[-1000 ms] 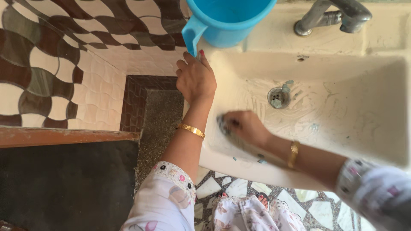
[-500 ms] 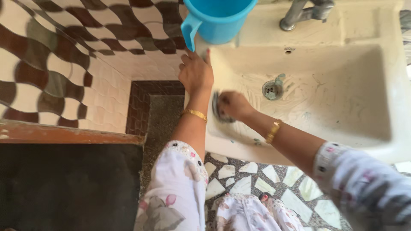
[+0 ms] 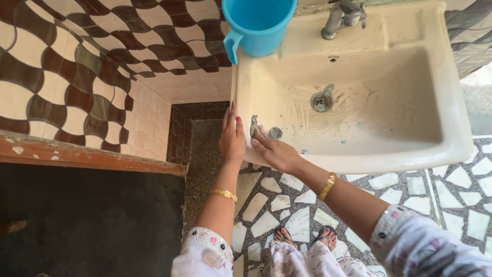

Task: The person scrubs a white sink with a green sponge, focusing on the basin and drain area. They repeatedly wipe the sink surface in circular motions while standing in place.

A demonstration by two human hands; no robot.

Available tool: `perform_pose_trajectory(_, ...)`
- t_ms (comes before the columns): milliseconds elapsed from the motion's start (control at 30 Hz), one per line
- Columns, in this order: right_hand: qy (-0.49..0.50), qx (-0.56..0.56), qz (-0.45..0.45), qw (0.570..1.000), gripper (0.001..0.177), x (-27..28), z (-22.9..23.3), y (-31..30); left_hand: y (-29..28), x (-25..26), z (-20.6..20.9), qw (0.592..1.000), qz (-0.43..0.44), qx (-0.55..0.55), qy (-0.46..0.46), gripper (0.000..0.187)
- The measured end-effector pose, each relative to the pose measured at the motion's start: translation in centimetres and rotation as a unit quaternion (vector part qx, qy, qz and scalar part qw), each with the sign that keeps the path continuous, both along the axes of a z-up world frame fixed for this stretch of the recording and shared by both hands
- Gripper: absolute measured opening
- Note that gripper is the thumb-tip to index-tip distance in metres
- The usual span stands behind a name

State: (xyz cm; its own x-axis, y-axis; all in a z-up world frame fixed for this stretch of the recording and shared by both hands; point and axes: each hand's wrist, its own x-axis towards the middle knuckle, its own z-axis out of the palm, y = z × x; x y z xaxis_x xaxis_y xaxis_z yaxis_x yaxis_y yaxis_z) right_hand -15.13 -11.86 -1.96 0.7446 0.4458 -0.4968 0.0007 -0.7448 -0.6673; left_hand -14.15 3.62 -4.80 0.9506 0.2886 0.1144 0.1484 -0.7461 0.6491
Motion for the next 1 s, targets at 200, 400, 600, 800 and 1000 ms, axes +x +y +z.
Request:
perform_pose_trajectory(200, -0.061, 0.035, -0.055, 0.996, 0.090, 8.1, -5.0, 4.9, -1.3, 0.0, 0.8, 0.996, 0.082, -0.019, 0.018, 0.039)
perform_pose_trajectory(400, -0.105, 0.060, -0.123, 0.985, 0.085, 14.4, -6.5, 4.8, -1.6, -0.3, 1.8, 0.996, 0.084, 0.010, -0.026, 0.036)
perform_pose_trajectory(600, -0.048, -0.047, 0.007, 0.998, 0.075, 1.2, -2.2, 1.7, -0.9, -0.5, 0.8, 0.991, 0.081, -0.040, -0.100, 0.034)
perform_pose_trajectory(800, -0.133, 0.062, -0.104, 0.984, 0.086, 8.5, -8.0, 4.0, -1.4, -0.1, 1.2, 0.993, 0.093, -0.054, -0.045, 0.031)
perform_pose_trajectory(1000, -0.210, 0.026, -0.130, 0.969, 0.098, 14.4, -8.8, 4.8, -1.6, -0.2, 1.6, 0.994, 0.079, -0.027, -0.072, 0.031)
